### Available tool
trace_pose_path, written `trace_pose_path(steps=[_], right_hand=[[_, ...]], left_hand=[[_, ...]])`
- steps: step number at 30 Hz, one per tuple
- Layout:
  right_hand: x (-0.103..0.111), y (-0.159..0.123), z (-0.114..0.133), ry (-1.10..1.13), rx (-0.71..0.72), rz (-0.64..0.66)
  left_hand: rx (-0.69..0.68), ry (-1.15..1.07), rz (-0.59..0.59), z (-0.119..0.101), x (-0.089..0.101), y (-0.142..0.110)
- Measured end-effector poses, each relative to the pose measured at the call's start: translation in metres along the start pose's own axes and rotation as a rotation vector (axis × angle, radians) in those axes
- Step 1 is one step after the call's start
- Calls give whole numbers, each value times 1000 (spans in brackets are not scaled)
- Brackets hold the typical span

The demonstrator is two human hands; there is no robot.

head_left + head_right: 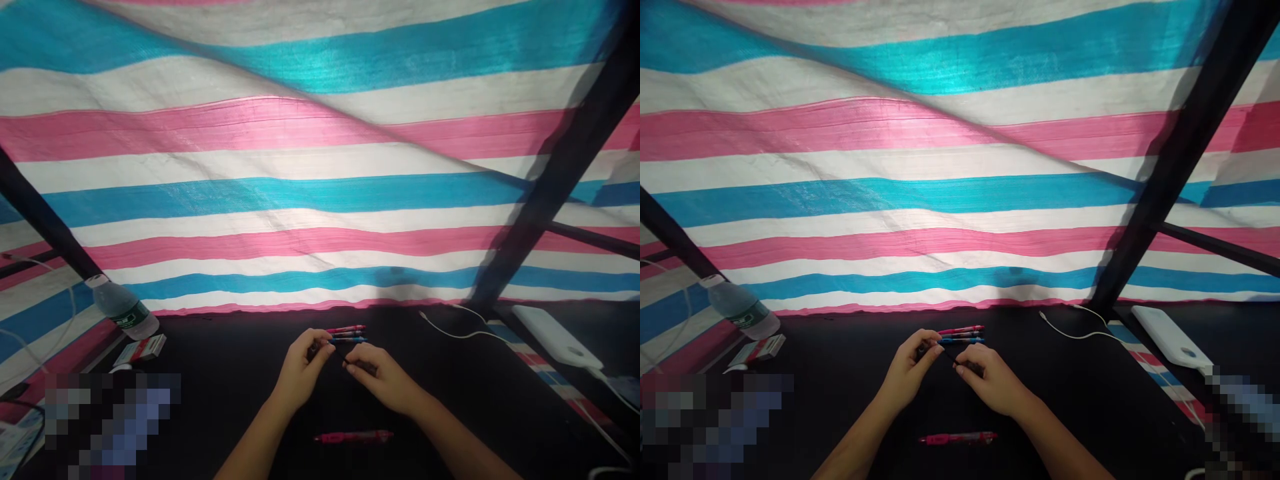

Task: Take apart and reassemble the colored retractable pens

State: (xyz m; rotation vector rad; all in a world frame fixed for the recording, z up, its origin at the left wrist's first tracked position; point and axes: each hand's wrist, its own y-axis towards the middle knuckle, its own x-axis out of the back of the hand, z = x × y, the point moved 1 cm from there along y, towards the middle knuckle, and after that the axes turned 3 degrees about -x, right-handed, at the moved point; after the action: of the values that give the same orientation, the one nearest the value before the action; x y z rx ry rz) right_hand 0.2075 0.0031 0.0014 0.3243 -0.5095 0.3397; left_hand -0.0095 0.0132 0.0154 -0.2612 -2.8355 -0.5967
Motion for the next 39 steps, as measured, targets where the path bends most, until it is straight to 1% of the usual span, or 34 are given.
trace_pose_path(steps=[3, 7, 9, 11, 14, 17, 20, 23, 28, 36, 39], right_hand=[[-1, 0, -1, 9, -9, 0], [-4, 1, -4, 59, -26, -13], [-5, 1, -5, 65, -28, -26], [-6, 2, -5, 86, -37, -40], [-4, 2, -3, 134, -54, -37], [-4, 1, 1, 162, -49, -19], [-4, 0, 3, 176, -40, -25], [-6, 0, 2, 186, -33, -30], [-7, 1, -2, 194, -33, -36], [-8, -1, -3, 147, -9, -58], [-9, -1, -3, 145, -14, -63]], left_hand=[[-11, -6, 5, 0, -2, 0], [17, -56, 36, -1, -6, -1], [44, -95, 2, 1, -6, 0], [101, -211, -80, 4, -6, 1], [207, -528, -199, 8, -7, 4], [285, -769, -243, 8, -9, 6], [343, -865, -254, 5, -10, 7], [362, -888, -261, 2, -10, 7], [348, -875, -258, 1, -9, 7], [351, -837, -184, 1, -12, 3], [353, -816, -178, 2, -13, 3]])
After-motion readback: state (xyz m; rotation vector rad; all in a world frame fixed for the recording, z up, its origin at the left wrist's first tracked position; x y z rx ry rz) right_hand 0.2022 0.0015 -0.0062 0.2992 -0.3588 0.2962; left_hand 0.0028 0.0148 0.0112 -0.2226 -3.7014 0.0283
